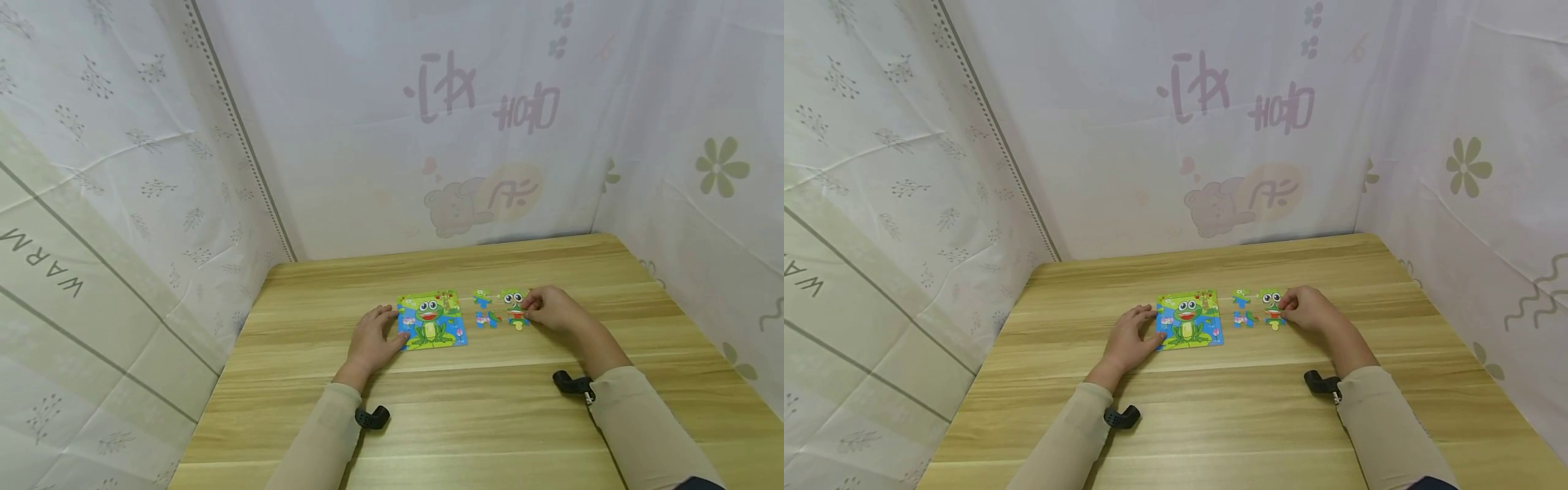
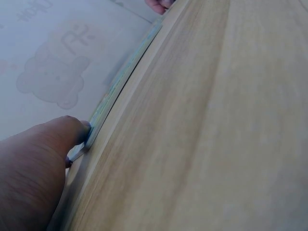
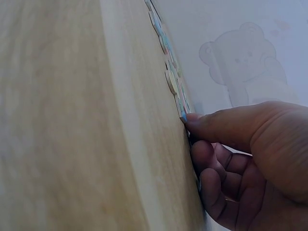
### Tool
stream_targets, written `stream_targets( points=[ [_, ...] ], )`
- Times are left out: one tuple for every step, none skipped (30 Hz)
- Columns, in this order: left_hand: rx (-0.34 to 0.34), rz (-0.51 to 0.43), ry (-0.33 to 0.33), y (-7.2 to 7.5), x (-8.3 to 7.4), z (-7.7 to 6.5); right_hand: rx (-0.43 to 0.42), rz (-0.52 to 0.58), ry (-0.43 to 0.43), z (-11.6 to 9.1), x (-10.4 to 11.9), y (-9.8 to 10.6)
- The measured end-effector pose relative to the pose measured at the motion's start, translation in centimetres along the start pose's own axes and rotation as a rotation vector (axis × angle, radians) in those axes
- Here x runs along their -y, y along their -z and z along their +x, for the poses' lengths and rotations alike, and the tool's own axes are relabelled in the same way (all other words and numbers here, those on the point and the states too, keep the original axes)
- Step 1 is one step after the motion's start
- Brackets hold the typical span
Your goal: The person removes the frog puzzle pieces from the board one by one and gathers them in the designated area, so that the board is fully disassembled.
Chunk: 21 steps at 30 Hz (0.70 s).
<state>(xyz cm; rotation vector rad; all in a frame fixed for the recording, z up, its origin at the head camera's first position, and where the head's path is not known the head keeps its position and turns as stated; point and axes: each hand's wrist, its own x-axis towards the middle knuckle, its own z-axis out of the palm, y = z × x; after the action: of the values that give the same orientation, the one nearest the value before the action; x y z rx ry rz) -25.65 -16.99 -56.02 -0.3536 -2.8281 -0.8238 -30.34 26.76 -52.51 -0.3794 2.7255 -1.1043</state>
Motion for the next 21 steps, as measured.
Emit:
stream_targets(
  points=[
    [0.002, 0.001, 0.002, 0.0, 0.0, 0.0, -0.002, -0.002, 0.0, 0.0, 0.0, 0.0],
    [0.005, 0.003, 0.003, 0.0, 0.0, 0.0, -0.002, -0.002, -0.001, 0.0, 0.0, 0.0],
    [0.007, 0.006, 0.004, 0.0, 0.0, 0.0, -0.002, -0.003, -0.003, 0.0, 0.1, 0.0],
    [0.009, 0.008, 0.005, 0.0, 0.0, 0.0, -0.001, -0.005, -0.003, 0.0, 0.1, 0.1],
    [0.011, 0.011, 0.006, 0.0, 0.0, 0.0, -0.001, -0.003, -0.006, -0.1, 0.2, 0.1],
    [0.012, 0.012, 0.008, 0.0, 0.0, 0.0, -0.001, -0.001, -0.011, -0.1, 0.2, 0.1],
    [0.013, 0.012, 0.009, 0.0, 0.0, 0.0, -0.002, 0.001, -0.015, -0.1, 0.3, 0.2],
    [0.014, 0.012, 0.009, 0.0, 0.0, 0.1, 0.0, -0.001, -0.012, -0.2, 0.3, 0.2],
    [0.015, 0.012, 0.009, 0.0, 0.0, 0.1, 0.0, 0.0, -0.015, -0.2, 0.3, 0.3],
    [0.016, 0.014, 0.009, 0.0, 0.0, 0.1, -0.001, -0.001, -0.017, -0.3, 0.4, 0.3],
    [0.016, 0.017, 0.008, 0.0, 0.1, 0.1, -0.003, 0.0, -0.02, -0.3, 0.4, 0.4],
    [0.014, 0.017, 0.005, 0.0, 0.1, 0.1, -0.004, -0.003, -0.017, -0.4, 0.4, 0.4],
    [0.01, 0.018, 0.001, 0.0, 0.1, 0.1, -0.008, -0.006, -0.016, -0.4, 0.5, 0.4],
    [0.008, 0.017, -0.003, 0.0, 0.1, 0.1, -0.01, -0.008, -0.014, -0.4, 0.6, 0.5],
    [0.005, 0.018, -0.006, 0.0, 0.0, 0.1, -0.015, -0.007, -0.014, -0.4, 0.6, 0.5],
    [0.002, 0.019, -0.009, 0.0, 0.0, 0.1, -0.019, -0.012, -0.011, -0.4, 0.7, 0.5],
    [0.0, 0.018, -0.011, 0.0, 0.0, 0.1, -0.024, -0.012, -0.009, -0.4, 0.8, 0.5],
    [-0.001, 0.015, -0.013, 0.0, 0.0, 0.1, -0.028, -0.014, -0.006, -0.5, 0.9, 0.4],
    [0.001, 0.017, -0.012, 0.0, 0.0, 0.1, -0.031, -0.01, -0.009, -0.5, 1.1, 0.4],
    [0.003, 0.018, -0.011, 0.0, 0.0, 0.1, -0.032, -0.007, -0.009, -0.5, 1.2, 0.4],
    [0.004, 0.019, -0.012, 0.0, 0.0, 0.2, -0.034, -0.005, -0.011, -0.4, 1.4, 0.3]
  ],
)
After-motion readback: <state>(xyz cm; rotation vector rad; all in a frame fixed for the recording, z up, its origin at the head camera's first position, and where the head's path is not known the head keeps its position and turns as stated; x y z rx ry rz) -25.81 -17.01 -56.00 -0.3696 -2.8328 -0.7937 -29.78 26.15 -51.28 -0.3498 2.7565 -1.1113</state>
